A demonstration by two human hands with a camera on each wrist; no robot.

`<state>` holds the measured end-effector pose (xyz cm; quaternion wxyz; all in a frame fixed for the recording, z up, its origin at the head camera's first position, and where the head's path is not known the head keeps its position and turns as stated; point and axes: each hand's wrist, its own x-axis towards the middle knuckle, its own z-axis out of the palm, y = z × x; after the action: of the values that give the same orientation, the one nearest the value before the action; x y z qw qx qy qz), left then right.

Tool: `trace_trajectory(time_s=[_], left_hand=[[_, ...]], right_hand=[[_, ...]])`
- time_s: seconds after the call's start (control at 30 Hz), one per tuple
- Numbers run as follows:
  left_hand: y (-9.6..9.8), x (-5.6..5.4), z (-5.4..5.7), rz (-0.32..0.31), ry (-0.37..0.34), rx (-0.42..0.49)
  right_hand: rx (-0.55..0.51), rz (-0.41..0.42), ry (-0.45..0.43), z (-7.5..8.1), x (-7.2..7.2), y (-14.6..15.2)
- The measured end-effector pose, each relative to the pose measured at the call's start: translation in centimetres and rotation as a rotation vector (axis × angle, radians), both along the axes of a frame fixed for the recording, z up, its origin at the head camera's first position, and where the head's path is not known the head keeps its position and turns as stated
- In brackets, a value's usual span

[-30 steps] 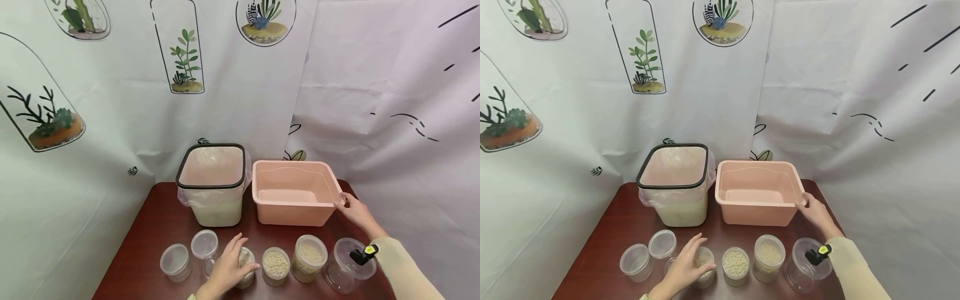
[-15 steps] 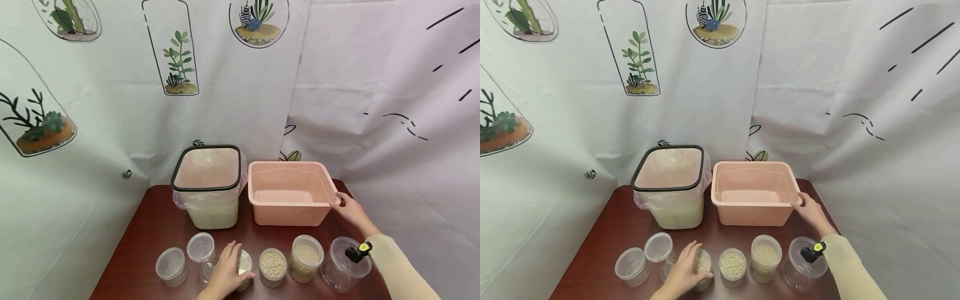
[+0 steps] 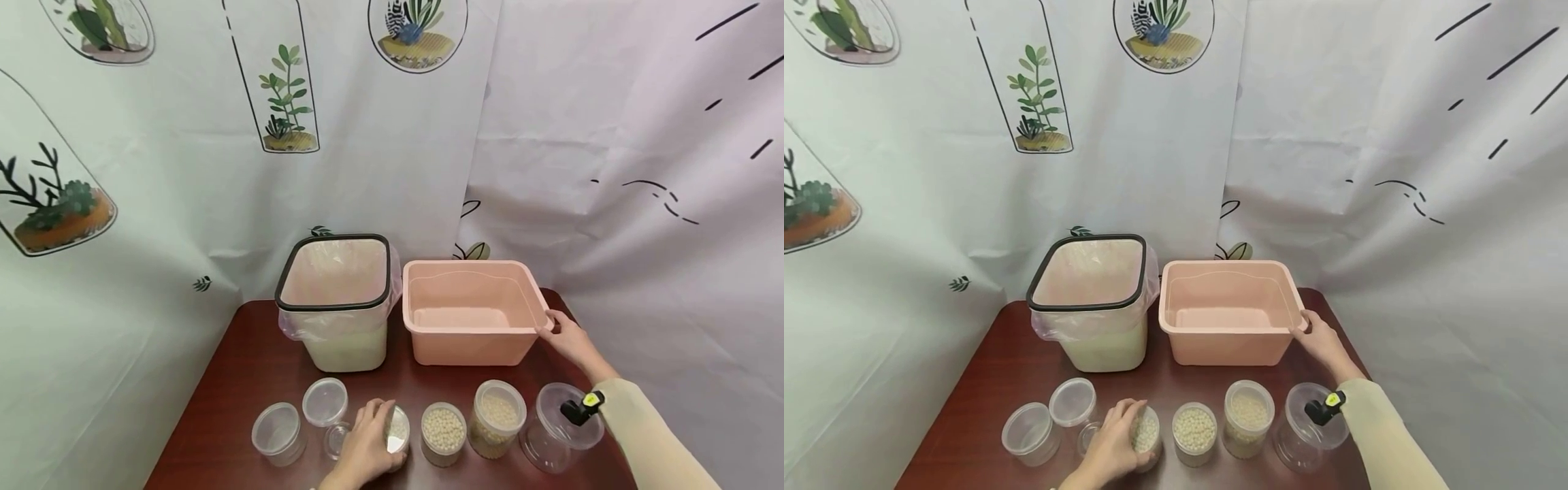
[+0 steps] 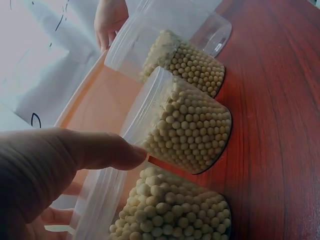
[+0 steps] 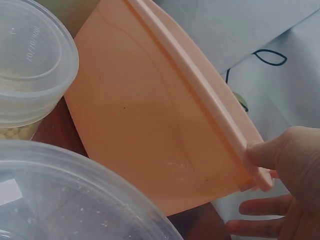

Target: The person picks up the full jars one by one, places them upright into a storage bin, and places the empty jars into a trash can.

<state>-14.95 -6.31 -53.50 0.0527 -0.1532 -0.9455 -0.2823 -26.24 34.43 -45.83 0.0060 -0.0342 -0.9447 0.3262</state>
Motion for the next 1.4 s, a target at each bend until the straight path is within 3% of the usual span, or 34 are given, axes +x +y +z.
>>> trace_trajectory(time_s=[0.2, 0.77, 1.0, 1.4], left_hand=[[-0.1, -0.2, 0.4, 0.039, 0.032, 0.013], [1.0, -1.9, 4.5, 0.116, 0.234, 0.094], [1.6, -2.6, 6.1, 0.093, 0.371, 0.119], [2.2, -3.6, 8.3, 0.066, 0.425, 0.156]], right_hand=[[-0.022, -0.002, -0.021, 0.0, -0.2, -0.2], [-0.033, 0.014, -0.049, 0.0, 0.0, 0.0], [-0.052, 0.007, -0.063, -0.2, 0.0, 0.1], [-0.065, 0.006, -0.080, -0.1, 0.1, 0.1]])
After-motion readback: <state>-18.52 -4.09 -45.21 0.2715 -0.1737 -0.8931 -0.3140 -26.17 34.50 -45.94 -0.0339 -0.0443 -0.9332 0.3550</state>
